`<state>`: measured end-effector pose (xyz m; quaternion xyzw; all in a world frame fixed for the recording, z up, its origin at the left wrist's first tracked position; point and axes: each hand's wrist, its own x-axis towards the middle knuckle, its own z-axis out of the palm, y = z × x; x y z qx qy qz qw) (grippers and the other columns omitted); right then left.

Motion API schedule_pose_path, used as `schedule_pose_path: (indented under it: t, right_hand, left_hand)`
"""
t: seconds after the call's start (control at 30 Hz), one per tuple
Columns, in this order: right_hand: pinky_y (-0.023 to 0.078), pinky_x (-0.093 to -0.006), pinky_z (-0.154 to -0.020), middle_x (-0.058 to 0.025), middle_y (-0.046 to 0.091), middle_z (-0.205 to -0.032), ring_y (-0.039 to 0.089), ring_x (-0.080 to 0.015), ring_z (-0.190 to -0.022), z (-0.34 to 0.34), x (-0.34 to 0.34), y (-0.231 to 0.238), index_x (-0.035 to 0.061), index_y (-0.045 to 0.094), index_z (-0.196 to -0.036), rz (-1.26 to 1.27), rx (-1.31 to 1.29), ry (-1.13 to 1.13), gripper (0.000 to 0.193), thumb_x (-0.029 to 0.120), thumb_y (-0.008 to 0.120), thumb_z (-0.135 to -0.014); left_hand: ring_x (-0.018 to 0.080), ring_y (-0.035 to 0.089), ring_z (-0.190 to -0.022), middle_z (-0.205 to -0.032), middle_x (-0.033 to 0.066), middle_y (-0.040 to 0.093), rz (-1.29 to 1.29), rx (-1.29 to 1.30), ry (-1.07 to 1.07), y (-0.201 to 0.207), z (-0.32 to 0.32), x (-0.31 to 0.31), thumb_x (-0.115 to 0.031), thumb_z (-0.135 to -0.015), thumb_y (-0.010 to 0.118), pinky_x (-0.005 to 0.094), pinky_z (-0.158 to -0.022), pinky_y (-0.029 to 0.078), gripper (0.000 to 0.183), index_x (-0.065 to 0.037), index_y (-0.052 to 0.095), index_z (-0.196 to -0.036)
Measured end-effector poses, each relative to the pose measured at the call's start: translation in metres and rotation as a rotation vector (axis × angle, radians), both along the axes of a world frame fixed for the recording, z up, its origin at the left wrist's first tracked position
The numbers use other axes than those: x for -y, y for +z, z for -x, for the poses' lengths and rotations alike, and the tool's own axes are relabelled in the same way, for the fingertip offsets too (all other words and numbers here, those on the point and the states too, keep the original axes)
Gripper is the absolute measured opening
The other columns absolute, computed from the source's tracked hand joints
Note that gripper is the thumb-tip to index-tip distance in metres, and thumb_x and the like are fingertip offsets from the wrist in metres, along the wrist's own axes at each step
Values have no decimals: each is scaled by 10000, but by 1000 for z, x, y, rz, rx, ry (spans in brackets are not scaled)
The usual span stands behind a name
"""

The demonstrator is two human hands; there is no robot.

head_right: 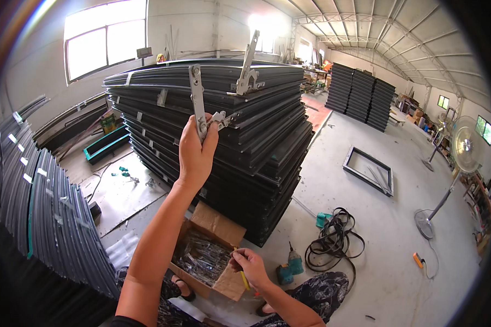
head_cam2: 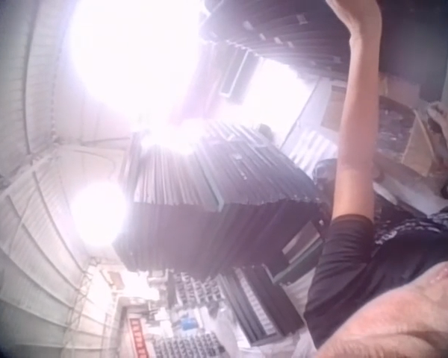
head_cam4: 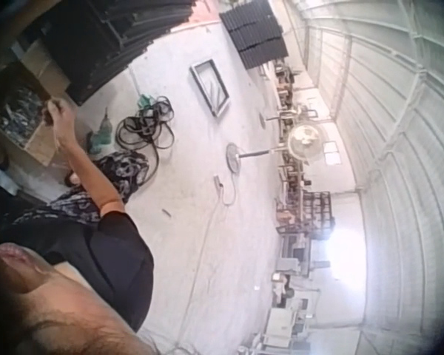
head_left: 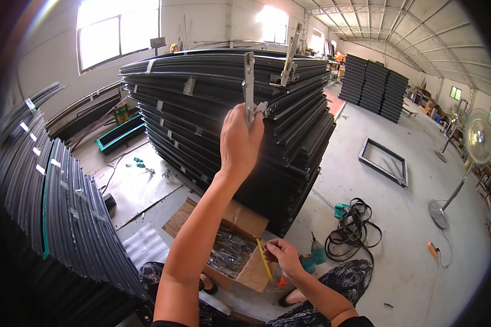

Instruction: The person takes metal hinges from a cardboard box and places them onto the corners of black metal frames in a stack.

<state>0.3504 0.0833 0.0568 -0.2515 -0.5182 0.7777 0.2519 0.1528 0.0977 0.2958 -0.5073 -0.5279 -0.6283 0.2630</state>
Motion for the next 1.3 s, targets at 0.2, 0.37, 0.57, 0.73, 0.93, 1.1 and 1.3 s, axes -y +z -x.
schedule_pose_path:
  t: [0.2, 0.37, 0.57, 0.73, 0.93, 1.1, 1.3]
  right_hand:
    - [480, -245, -632, -37, 611, -789, 580, -106, -694, 4, 7, -15, 23, 578, -962, -25, 68, 35, 173, 183, 538, -912]
    - [485, -239, -637, -49, 619, -800, 586, -110, -684, 3, 14, -24, 18, 581, -964, -27, 64, 90, 159, 162, 546, -905]
    - [488, -240, -636, -55, 613, -823, 584, -114, -697, -12, 7, -48, 5, 577, -969, 22, 119, 48, 171, 161, 542, -908]
    - [481, -224, -604, -45, 614, -794, 586, -101, -679, -13, 11, -54, 5, 583, -970, 9, 101, 56, 176, 164, 543, -906]
    - [484, -228, -605, -53, 615, -803, 590, -108, -683, -29, 15, -68, -2, 581, -983, 69, 139, 23, 184, 161, 552, -901]
    - [487, -238, -632, -57, 614, -816, 591, -122, -696, -40, 14, -80, 2, 575, -982, 131, 158, 12, 176, 154, 553, -897]
    - [485, -232, -630, -51, 612, -814, 589, -117, -698, -32, 14, -81, 10, 573, -974, 127, 158, 28, 163, 154, 544, -903]
  left_hand:
    - [336, 467, -1032, -1044, 146, 528, -76, -96, 159, 9, 7, -32, -185, -834, 602, 411, -872, 370, 283, -17, 496, -1036]
    - [324, 396, -1135, -1191, 157, 453, 7, -166, 219, 16, 6, -33, -298, -820, 634, 416, -967, 311, 484, -5, 450, -1159]
    - [297, 512, -998, -1013, 159, 560, -218, -151, -60, 84, 7, -22, -292, -846, 589, 383, -908, 384, 432, 18, 484, -1127]
    - [126, 533, -702, -765, 43, 583, -46, 55, -98, 105, 9, -45, -232, -892, 484, 284, -669, 437, 268, 8, 573, -973]
    - [92, 361, -531, -579, 12, 402, -467, 363, -433, 83, -15, -38, -163, -870, 392, 252, -518, 312, 218, -53, 479, -703]
    - [91, 320, -509, -543, 8, 344, -620, 367, -627, 84, -12, -43, -161, -853, 386, 244, -504, 290, 224, -38, 448, -676]
    - [76, 320, -519, -555, -4, 387, -606, 344, -639, 83, -8, -50, -180, -839, 386, 233, -499, 275, 229, -47, 471, -673]
